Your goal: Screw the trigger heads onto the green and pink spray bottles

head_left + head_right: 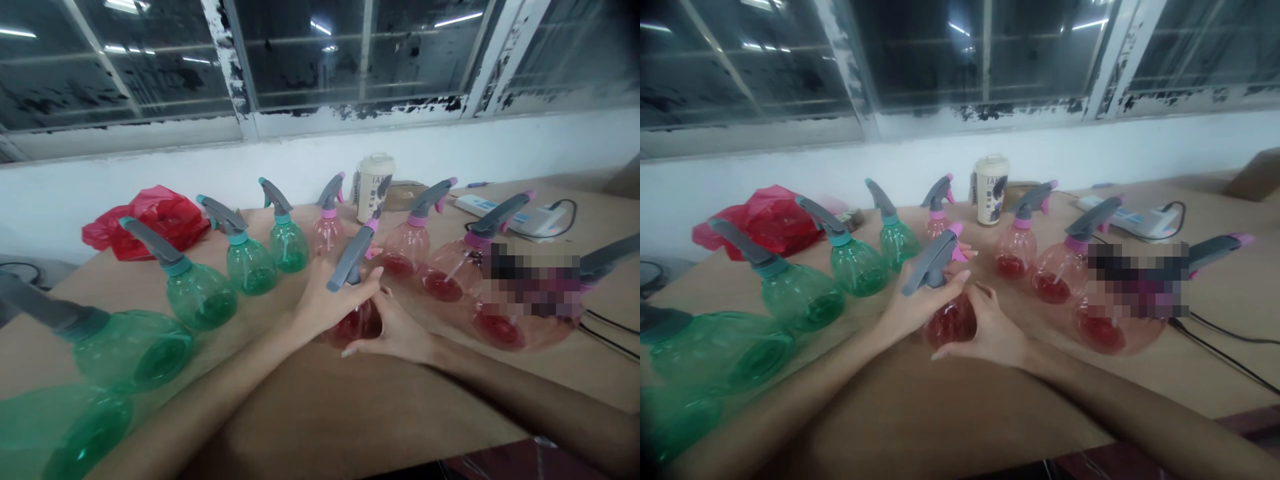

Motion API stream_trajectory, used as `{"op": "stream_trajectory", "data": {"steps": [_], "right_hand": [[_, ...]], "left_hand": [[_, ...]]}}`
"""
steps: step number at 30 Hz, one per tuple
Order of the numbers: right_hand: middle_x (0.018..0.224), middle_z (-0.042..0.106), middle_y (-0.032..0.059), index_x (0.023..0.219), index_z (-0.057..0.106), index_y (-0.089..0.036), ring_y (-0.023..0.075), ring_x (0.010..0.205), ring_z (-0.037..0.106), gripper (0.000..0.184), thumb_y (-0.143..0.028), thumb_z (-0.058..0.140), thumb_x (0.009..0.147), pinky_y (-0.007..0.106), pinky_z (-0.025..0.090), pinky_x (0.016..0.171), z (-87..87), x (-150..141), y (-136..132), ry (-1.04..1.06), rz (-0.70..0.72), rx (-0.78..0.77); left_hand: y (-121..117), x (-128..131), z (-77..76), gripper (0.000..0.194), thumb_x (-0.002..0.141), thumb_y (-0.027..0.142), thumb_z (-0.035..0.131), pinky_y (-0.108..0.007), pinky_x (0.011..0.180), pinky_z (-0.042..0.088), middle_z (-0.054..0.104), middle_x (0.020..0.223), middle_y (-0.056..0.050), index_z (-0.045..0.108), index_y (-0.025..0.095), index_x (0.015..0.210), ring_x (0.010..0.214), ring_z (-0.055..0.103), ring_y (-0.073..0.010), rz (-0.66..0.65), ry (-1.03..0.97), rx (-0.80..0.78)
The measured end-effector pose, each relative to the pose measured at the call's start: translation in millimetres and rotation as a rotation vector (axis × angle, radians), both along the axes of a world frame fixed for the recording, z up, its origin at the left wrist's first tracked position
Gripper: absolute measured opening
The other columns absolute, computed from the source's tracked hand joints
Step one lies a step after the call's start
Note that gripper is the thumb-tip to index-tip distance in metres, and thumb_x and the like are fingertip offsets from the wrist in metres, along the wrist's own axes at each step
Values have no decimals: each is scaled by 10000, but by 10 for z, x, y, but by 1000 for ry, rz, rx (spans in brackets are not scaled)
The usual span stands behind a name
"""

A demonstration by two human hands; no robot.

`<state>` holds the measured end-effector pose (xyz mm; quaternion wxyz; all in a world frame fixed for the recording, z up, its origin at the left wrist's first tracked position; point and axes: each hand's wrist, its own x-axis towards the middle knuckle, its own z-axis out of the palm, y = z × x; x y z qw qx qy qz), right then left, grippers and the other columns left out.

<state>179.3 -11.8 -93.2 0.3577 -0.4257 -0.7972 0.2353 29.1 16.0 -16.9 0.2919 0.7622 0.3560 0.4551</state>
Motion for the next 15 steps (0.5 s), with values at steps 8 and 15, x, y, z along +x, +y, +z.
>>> {"op": "stream_trajectory", "data": {"steps": [8, 15], "right_hand": [[1312, 589, 141, 1365, 456, -197, 387, 1323, 422, 1020, -662, 817, 532, 605, 286, 1122, -21, -8, -6, 2, 3, -48], [1427, 501, 151, 1409, 410, -216, 396, 1360, 382, 1035, -674, 794, 564, 616, 298, 1107, 4, 11, -8, -21, -7, -15]], "left_hand": [[-35, 16, 130, 123, 785, 220, 608, -257, 556, 490, 586, 620, 52, 515, 220, 703, 550, 569, -115, 21, 43, 46], [-17, -6, 62, 114, 817, 228, 602, -319, 798, 561, 716, 910, -16, 624, 221, 929, 805, 693, -162, -3, -13, 47]]}}
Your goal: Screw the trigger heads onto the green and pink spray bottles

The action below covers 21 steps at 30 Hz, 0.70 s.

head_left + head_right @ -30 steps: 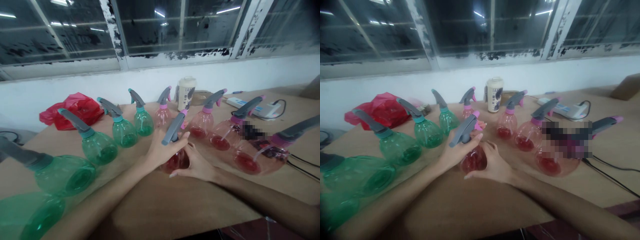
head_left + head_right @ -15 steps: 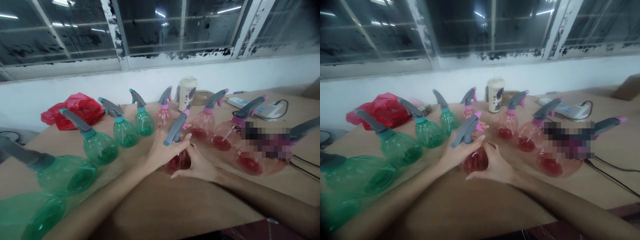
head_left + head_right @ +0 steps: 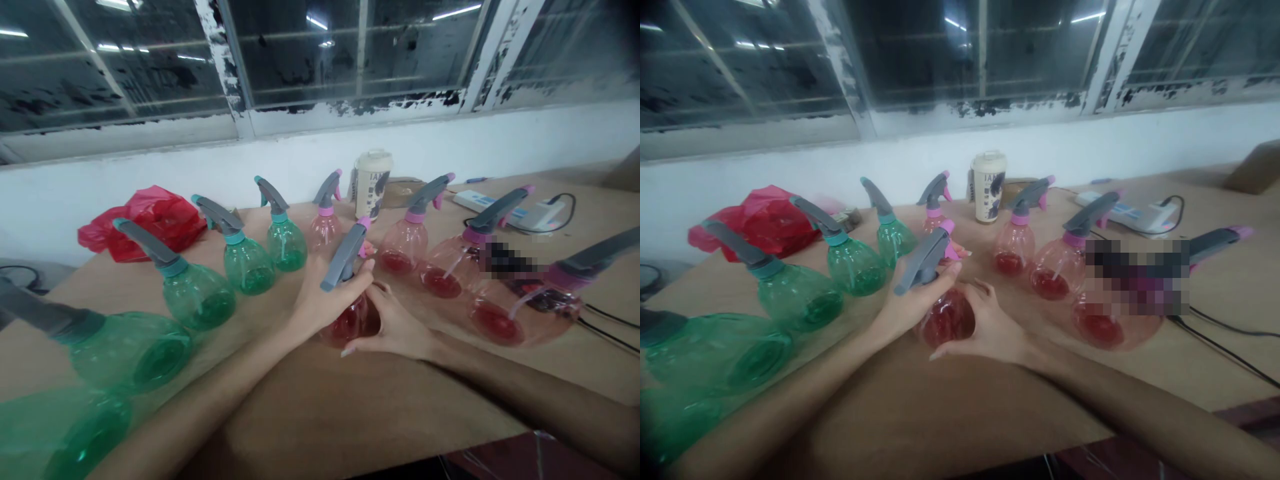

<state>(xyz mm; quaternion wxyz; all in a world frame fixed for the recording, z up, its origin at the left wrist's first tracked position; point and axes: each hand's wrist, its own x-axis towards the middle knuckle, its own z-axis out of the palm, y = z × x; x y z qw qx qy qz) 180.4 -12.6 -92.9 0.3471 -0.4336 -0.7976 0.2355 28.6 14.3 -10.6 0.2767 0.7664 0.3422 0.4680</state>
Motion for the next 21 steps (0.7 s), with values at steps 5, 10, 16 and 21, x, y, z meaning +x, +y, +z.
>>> {"op": "stream_trajectory", "data": {"steps": [5, 10, 16, 21], "right_hand": [[1402, 528, 148, 1372, 446, -206, 394, 1312, 440, 1009, -672, 803, 551, 617, 335, 1084, 6, 19, 23, 2, -5, -16], [1341, 572, 155, 1379, 450, -200, 392, 1300, 448, 1032, -680, 804, 537, 605, 344, 1079, 31, 33, 41, 8, 18, -9], [1299, 595, 143, 1424, 403, -215, 390, 1276, 475, 1058, -684, 791, 559, 609, 333, 1085, 35, 42, 50, 1, 49, -13], [1219, 635, 131, 1439, 390, -215, 367, 1174, 559, 1063, -707, 769, 576, 587, 388, 1044, 33, 67, 53, -8, 61, -60]], "left_hand": [[-29, 19, -32, 204, 814, 229, 616, -343, 847, 571, 751, 924, -34, 640, 215, 1016, 844, 717, -185, 69, 35, 3], [-44, 29, -47, 287, 815, 232, 600, -371, 890, 565, 744, 898, -34, 650, 221, 1098, 879, 713, -195, 125, 42, 69], [-39, 39, -67, 266, 797, 192, 591, -389, 869, 572, 741, 987, -58, 666, 215, 1051, 897, 702, -201, 147, 31, 116], [-41, 41, -62, 308, 781, 166, 572, -380, 819, 584, 726, 1014, -55, 651, 217, 1074, 845, 697, -191, 157, 42, 98]]}}
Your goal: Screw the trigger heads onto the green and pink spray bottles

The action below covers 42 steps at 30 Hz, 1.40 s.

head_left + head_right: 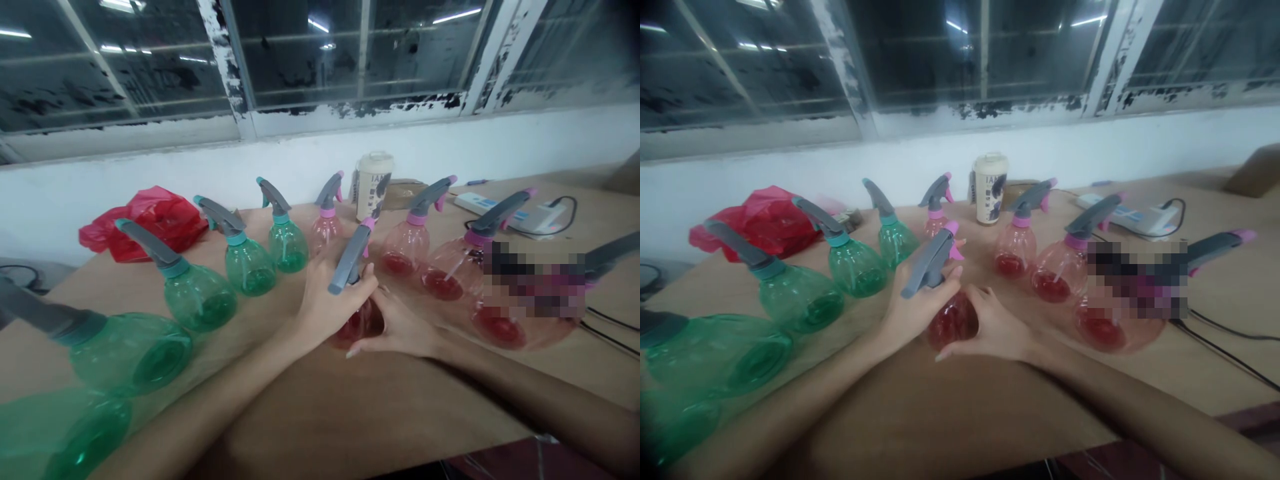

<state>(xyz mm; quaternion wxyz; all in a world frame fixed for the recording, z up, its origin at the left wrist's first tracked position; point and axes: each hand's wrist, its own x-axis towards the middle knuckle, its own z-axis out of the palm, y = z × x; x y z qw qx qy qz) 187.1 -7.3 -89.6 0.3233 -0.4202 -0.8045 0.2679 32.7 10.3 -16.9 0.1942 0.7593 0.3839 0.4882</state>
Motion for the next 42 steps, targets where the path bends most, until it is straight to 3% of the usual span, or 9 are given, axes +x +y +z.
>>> {"op": "stream_trajectory", "data": {"steps": [7, 13, 18, 23, 26, 30, 36, 42], "right_hand": [[1241, 642, 125, 1429, 414, -221, 362, 1156, 586, 1040, -700, 774, 579, 592, 390, 1060, 13, 6, 9, 5, 15, 11], [1414, 539, 134, 1487, 333, -248, 359, 1292, 507, 1064, -658, 783, 614, 575, 380, 1088, 44, 36, 31, -16, 55, 71], [1425, 533, 131, 1483, 350, -259, 370, 1318, 486, 1059, -646, 795, 604, 583, 387, 1083, 48, 12, 10, -14, 49, 82], [1382, 572, 131, 1464, 385, -259, 369, 1288, 516, 1044, -639, 807, 589, 593, 384, 1079, 8, -32, -34, 0, 7, 31], [1375, 577, 129, 1443, 415, -259, 374, 1300, 500, 1020, -641, 808, 583, 605, 366, 1087, -3, -35, -42, 16, -5, 41], [1365, 581, 135, 1410, 446, -242, 363, 1283, 516, 969, -649, 792, 601, 595, 380, 1079, 3, -27, -31, 22, -13, 46], [1297, 618, 127, 1384, 469, -236, 359, 1225, 561, 934, -646, 790, 609, 590, 422, 1044, -1, -28, -29, 40, -7, 2], [1383, 550, 139, 1426, 413, -241, 359, 1295, 500, 996, -644, 796, 600, 575, 410, 1066, 19, -43, -45, 49, -8, -6]], "left_hand": [[-14, 6, 4, 303, 775, 153, 565, -417, 888, 551, 715, 982, -51, 640, 234, 1057, 928, 680, -213, 17, -13, -55], [-21, 13, 26, 274, 760, 162, 604, -386, 857, 552, 722, 1007, -42, 630, 236, 1022, 883, 687, -198, -3, -27, -93], [9, -6, 81, 95, 761, 250, 655, -326, 670, 546, 673, 762, 10, 583, 236, 820, 689, 650, -172, -27, -4, -114], [28, -37, 91, 136, 774, 257, 631, -292, 582, 477, 552, 594, 52, 516, 236, 706, 533, 517, -123, -61, 25, -99], [20, -46, 91, 49, 793, 259, 617, -302, 636, 501, 632, 702, 24, 575, 234, 800, 586, 562, -130, -80, 9, -105], [8, -48, 84, 181, 814, 277, 610, -328, 697, 537, 705, 866, -18, 615, 231, 989, 631, 612, -141, -75, -7, -112], [15, -49, 60, 209, 814, 265, 632, -362, 841, 560, 730, 1015, -55, 625, 224, 1019, 882, 697, -193, -122, -53, -131], [0, -46, 88, 203, 812, 265, 635, -344, 800, 572, 731, 1042, -57, 628, 220, 1010, 815, 704, -169, -156, -68, -170]]}}
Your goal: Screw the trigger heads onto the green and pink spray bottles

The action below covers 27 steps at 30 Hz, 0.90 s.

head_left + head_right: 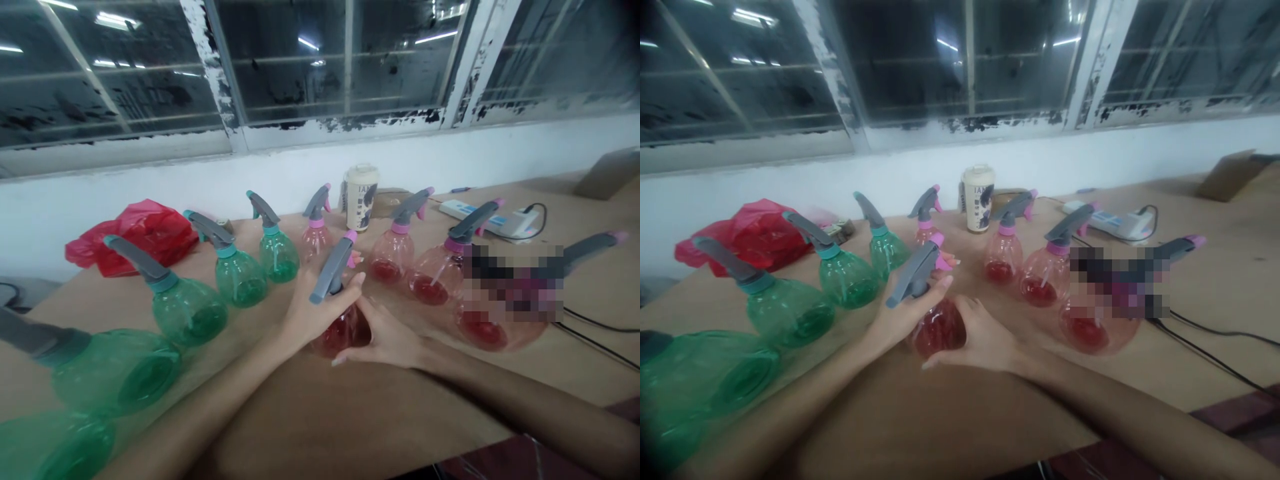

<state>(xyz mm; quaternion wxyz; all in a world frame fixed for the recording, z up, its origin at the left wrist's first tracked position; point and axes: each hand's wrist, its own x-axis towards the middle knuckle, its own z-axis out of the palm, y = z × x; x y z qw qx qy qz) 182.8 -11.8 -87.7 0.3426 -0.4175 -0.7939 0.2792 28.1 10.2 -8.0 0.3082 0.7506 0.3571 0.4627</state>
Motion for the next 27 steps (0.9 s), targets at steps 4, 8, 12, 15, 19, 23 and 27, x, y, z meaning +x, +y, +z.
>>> {"op": "stream_trajectory", "data": {"steps": [4, 8, 12, 15, 19, 23, 27], "right_hand": [[1378, 552, 138, 1412, 432, -241, 365, 1284, 509, 970, -658, 782, 609, 589, 376, 1093, -5, 6, -8, -16, -7, -18], [1425, 509, 135, 1463, 356, -263, 367, 1325, 466, 1027, -649, 786, 613, 601, 345, 1116, -26, 4, -4, -5, -3, -15], [1458, 457, 137, 1474, 328, -263, 363, 1381, 394, 1032, -611, 799, 625, 593, 328, 1137, -37, -23, -15, 48, 17, 33], [1456, 443, 145, 1455, 343, -247, 353, 1379, 396, 993, -595, 796, 642, 586, 318, 1147, -29, -41, -39, 76, -4, 37], [1476, 405, 150, 1473, 298, -236, 345, 1414, 337, 1038, -607, 794, 640, 566, 271, 1178, 5, -55, -85, 91, -10, 80], [1413, 463, 146, 1465, 318, -246, 355, 1365, 402, 1016, -626, 782, 645, 586, 275, 1169, 56, -80, -156, 97, -50, 76], [1394, 485, 148, 1472, 315, -238, 349, 1345, 425, 984, -632, 750, 684, 579, 307, 1153, 102, -123, -214, 77, -105, 62]], "left_hand": [[-7, 3, 5, 224, 808, 267, 638, -356, 834, 566, 727, 1068, -61, 615, 220, 1026, 828, 697, -166, -11, -18, -20], [-10, 6, 9, 223, 807, 270, 640, -344, 823, 571, 725, 1075, -59, 617, 223, 1024, 821, 694, -161, -19, -22, -22], [-18, 4, 32, 207, 797, 262, 648, -329, 804, 565, 726, 1048, -43, 629, 235, 1002, 837, 692, -169, -2, 1, 10], [-9, -2, 37, 200, 789, 280, 662, -314, 674, 553, 718, 888, -18, 641, 230, 982, 684, 652, -157, 39, 62, 35], [16, -1, 22, 153, 787, 338, 675, -288, 553, 504, 646, 695, 15, 631, 229, 884, 573, 578, -142, 54, 96, 54], [13, 8, 28, 137, 796, 316, 650, -267, 535, 478, 611, 659, 20, 555, 231, 746, 577, 569, -133, 50, 78, 67], [3, -5, 29, 160, 815, 352, 639, -281, 559, 485, 601, 652, 26, 556, 222, 772, 556, 559, -128, 27, 79, 64]]}}
